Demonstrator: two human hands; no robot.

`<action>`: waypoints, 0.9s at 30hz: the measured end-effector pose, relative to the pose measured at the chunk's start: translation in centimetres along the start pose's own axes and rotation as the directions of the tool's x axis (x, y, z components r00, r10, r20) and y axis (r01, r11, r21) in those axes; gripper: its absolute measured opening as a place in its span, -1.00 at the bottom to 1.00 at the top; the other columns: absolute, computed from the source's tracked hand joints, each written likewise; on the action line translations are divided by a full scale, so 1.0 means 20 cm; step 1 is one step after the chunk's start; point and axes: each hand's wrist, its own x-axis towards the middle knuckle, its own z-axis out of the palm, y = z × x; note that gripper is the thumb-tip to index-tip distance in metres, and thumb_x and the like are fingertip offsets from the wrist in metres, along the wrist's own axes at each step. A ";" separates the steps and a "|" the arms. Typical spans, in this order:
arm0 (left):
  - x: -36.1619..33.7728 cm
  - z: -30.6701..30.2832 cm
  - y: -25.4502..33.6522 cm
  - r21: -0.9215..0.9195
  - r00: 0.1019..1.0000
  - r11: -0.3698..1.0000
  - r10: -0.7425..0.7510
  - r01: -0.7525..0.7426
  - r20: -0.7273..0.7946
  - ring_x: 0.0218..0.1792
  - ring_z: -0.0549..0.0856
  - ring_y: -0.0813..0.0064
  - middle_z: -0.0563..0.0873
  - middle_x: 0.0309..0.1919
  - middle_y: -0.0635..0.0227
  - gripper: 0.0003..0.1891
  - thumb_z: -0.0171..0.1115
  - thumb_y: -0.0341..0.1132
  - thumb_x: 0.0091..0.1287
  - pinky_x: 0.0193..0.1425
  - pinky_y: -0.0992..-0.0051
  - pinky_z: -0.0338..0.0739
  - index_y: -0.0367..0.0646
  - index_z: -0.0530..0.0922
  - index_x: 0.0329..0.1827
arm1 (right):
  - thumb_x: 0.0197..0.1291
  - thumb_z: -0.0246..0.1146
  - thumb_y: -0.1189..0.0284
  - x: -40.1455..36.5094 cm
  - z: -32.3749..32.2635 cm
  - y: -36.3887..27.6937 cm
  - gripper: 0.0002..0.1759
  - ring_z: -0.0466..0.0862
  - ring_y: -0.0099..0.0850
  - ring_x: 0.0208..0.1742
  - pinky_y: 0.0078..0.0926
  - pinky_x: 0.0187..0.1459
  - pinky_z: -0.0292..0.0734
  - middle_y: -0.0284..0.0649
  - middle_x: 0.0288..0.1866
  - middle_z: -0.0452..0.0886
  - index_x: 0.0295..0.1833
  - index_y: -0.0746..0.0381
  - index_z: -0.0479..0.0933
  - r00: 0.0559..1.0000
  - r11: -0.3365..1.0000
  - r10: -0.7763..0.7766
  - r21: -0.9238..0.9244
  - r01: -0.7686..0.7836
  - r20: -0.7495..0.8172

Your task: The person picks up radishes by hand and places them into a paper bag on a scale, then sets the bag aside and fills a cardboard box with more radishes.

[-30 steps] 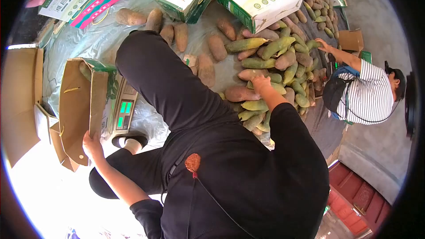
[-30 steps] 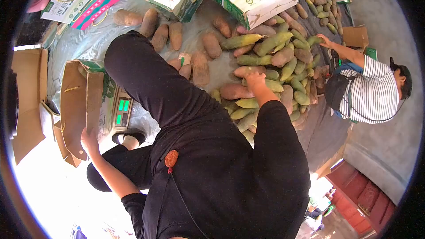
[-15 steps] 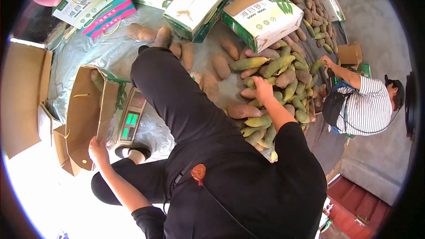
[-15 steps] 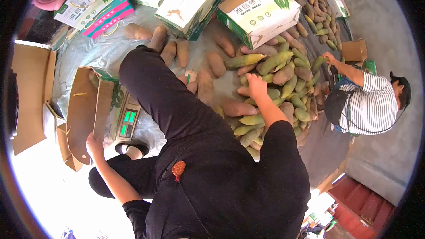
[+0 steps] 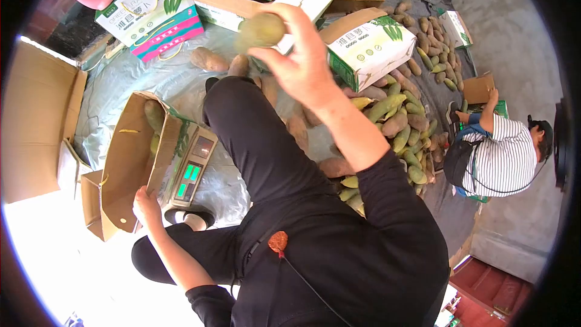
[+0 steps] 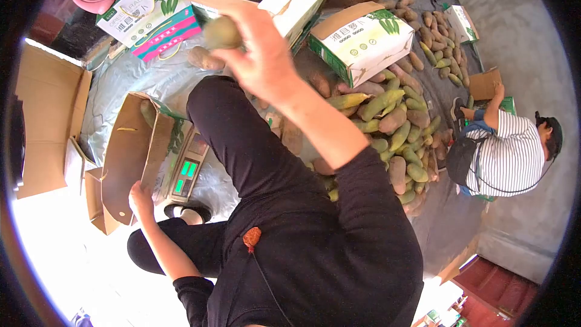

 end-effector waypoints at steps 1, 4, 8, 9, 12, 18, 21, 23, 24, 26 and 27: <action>0.00 -0.01 0.01 0.020 1.000 1.000 -0.014 0.013 0.028 -0.23 0.62 0.09 0.64 -0.31 0.12 -0.83 0.20 -0.40 0.06 -0.13 0.23 0.48 -0.20 0.57 -0.27 | -0.23 0.43 0.55 0.04 0.09 -0.07 -0.40 0.50 -0.15 -0.04 -0.32 -0.02 0.41 -0.13 -0.10 0.49 0.03 0.18 0.38 0.998 0.972 0.053 0.231 -0.048 -0.014; 0.00 0.01 -0.01 0.006 1.000 1.000 0.018 -0.018 -0.015 -0.24 0.63 0.09 0.64 -0.33 0.12 -0.85 0.19 -0.40 0.07 -0.14 0.22 0.48 -0.20 0.57 -0.29 | -0.26 0.42 0.58 0.11 0.36 -0.25 -0.39 0.51 -0.15 -0.06 -0.31 -0.03 0.39 -0.12 -0.12 0.48 0.00 0.18 0.35 0.991 0.825 0.131 0.551 -0.130 0.038; -0.01 0.02 -0.01 0.004 1.000 1.000 0.023 -0.023 -0.005 -0.26 0.63 0.09 0.64 -0.35 0.12 -0.85 0.18 -0.40 0.07 -0.16 0.22 0.48 -0.20 0.56 -0.29 | -0.15 0.38 0.60 0.03 0.78 -0.44 -0.43 0.51 -0.32 -0.03 -0.36 -0.01 0.41 -0.22 -0.14 0.46 0.01 0.17 0.30 0.937 0.572 0.231 0.742 -0.349 0.263; -0.01 0.01 -0.02 0.004 1.000 1.000 0.028 -0.028 -0.004 -0.26 0.63 0.09 0.64 -0.36 0.12 -0.85 0.18 -0.40 0.07 -0.16 0.22 0.48 -0.20 0.56 -0.29 | -0.16 0.37 0.56 0.00 0.82 -0.47 -0.45 0.50 -0.23 -0.06 -0.34 -0.02 0.40 -0.16 -0.13 0.46 0.01 0.18 0.32 0.940 0.715 0.218 0.612 -0.337 0.262; 0.00 0.00 -0.01 0.007 1.000 1.000 0.018 -0.018 0.018 -0.25 0.63 0.08 0.64 -0.36 0.11 -0.85 0.18 -0.40 0.08 -0.15 0.22 0.48 -0.20 0.56 -0.28 | -0.16 0.36 0.55 -0.08 0.84 -0.46 -0.54 0.49 -0.17 -0.12 -0.32 -0.05 0.39 -0.14 -0.17 0.49 -0.06 0.20 0.41 0.979 0.845 0.128 0.499 -0.192 0.161; 0.02 0.02 -0.02 -0.004 0.999 1.000 -0.011 0.011 0.052 -0.23 0.63 0.06 0.65 -0.31 0.09 -0.83 0.18 -0.39 0.09 -0.12 0.22 0.48 -0.20 0.56 -0.24 | -0.05 0.31 0.50 -0.12 0.39 -0.16 -0.71 0.57 -0.25 -0.12 -0.38 -0.08 0.48 -0.18 -0.18 0.57 -0.13 0.23 0.52 0.973 0.935 0.126 0.306 -0.182 0.192; 0.01 0.01 -0.01 0.008 0.999 1.000 -0.014 0.013 0.053 -0.22 0.64 0.06 0.65 -0.31 0.09 -0.81 0.18 -0.40 0.09 -0.11 0.23 0.48 -0.20 0.57 -0.22 | 0.02 0.29 0.47 -0.23 0.14 0.13 -0.69 0.62 -0.34 -0.15 -0.45 -0.11 0.52 -0.15 -0.16 0.61 -0.06 0.25 0.52 0.876 0.872 0.432 0.146 -0.466 0.216; 0.01 0.01 -0.01 -0.041 0.997 0.999 0.006 -0.003 0.070 -0.22 0.63 0.06 0.65 -0.30 0.07 -0.79 0.19 -0.39 0.09 -0.11 0.24 0.48 -0.21 0.57 -0.19 | 0.03 0.28 0.48 -0.41 0.02 0.42 -0.70 0.63 -0.33 -0.14 -0.44 -0.09 0.51 -0.13 -0.16 0.62 -0.07 0.26 0.51 0.796 0.805 0.587 0.006 -0.594 0.149; 0.02 0.03 -0.03 -0.037 0.997 0.999 0.008 -0.006 0.075 -0.22 0.63 0.06 0.65 -0.30 0.07 -0.79 0.19 -0.39 0.09 -0.11 0.24 0.48 -0.21 0.57 -0.19 | 0.01 0.28 0.46 -0.52 -0.06 0.54 -0.71 0.63 -0.30 -0.14 -0.42 -0.09 0.51 -0.12 -0.16 0.62 -0.09 0.25 0.53 0.762 0.773 0.633 -0.064 -0.631 0.135; 0.03 0.07 -0.09 -0.084 0.998 0.995 0.054 -0.052 0.026 -0.21 0.63 0.05 0.64 -0.30 0.05 -0.78 0.19 -0.39 0.09 -0.12 0.26 0.48 -0.23 0.56 -0.19 | -0.02 0.29 0.41 -0.78 -0.21 0.81 -0.69 0.63 -0.25 -0.12 -0.38 -0.07 0.50 -0.10 -0.15 0.61 -0.12 0.25 0.54 0.673 0.678 0.731 -0.217 -0.702 0.112; 0.04 0.08 -0.10 -0.078 0.998 0.996 0.055 -0.053 0.028 -0.21 0.63 0.05 0.64 -0.30 0.05 -0.78 0.19 -0.39 0.09 -0.12 0.26 0.48 -0.23 0.56 -0.19 | -0.04 0.30 0.38 -0.93 -0.28 0.93 -0.67 0.63 -0.22 -0.10 -0.36 -0.05 0.50 -0.09 -0.13 0.62 -0.11 0.25 0.54 0.613 0.611 0.784 -0.300 -0.733 0.098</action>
